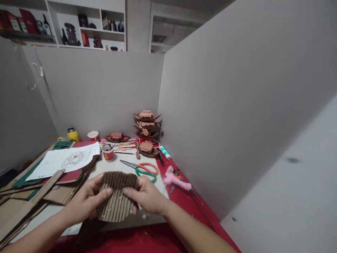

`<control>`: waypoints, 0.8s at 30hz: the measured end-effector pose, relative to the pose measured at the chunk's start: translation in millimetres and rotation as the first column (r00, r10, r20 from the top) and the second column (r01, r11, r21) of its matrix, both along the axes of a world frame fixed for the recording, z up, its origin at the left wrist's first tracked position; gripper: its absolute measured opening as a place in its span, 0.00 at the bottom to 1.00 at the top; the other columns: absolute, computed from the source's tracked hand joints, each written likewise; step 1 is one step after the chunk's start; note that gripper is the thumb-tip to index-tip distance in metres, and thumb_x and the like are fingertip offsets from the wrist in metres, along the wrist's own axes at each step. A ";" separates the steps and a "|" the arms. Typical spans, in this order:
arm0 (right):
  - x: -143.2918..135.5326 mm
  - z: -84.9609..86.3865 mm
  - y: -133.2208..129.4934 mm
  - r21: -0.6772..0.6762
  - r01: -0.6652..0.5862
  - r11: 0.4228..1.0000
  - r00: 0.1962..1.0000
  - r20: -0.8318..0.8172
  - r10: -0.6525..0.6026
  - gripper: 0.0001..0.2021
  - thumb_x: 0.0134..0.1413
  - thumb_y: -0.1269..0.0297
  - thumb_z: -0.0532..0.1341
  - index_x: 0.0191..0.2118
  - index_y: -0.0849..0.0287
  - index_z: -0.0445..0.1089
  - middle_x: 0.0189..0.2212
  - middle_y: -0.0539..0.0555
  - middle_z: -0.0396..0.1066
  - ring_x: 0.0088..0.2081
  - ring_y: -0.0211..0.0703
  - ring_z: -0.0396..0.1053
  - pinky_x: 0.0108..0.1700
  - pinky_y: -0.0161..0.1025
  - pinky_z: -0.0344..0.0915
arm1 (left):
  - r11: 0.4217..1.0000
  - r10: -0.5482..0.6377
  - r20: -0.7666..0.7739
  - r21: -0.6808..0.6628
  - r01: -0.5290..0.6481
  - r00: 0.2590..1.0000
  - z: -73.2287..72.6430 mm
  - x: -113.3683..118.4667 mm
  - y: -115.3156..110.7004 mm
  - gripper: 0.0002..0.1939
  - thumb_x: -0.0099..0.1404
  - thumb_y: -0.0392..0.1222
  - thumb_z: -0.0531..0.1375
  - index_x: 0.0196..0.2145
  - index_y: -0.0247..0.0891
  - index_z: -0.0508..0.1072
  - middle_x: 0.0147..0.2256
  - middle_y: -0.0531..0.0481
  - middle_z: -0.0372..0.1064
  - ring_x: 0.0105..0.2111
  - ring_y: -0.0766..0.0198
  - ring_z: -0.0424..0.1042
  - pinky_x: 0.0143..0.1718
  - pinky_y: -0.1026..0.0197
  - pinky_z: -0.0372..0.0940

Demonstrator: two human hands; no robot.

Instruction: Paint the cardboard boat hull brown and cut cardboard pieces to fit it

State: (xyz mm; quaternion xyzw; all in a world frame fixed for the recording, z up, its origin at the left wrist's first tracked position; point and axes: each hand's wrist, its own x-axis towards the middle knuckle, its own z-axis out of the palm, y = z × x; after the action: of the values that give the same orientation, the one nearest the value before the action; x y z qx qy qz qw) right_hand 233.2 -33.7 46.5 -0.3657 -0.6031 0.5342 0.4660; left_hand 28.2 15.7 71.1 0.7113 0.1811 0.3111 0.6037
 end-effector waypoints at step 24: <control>3.0 -7.0 6.6 -0.042 0.016 0.999 0.997 -0.071 -0.019 0.21 0.47 0.53 0.71 0.41 0.64 0.71 0.24 0.49 0.70 0.18 0.30 0.66 0.18 0.26 0.67 | 0.989 0.013 0.039 -0.149 -0.007 0.999 -6.2 2.8 3.7 0.19 0.65 0.44 0.62 0.52 0.38 0.68 0.42 0.46 0.74 0.38 0.60 0.74 0.42 0.58 0.70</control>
State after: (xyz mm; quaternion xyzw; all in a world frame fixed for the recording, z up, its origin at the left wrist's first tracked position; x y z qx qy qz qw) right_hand 236.2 -27.1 39.5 -0.3611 -0.5715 0.5554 0.4842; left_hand 31.1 19.4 64.9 0.6571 0.1953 0.3137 0.6570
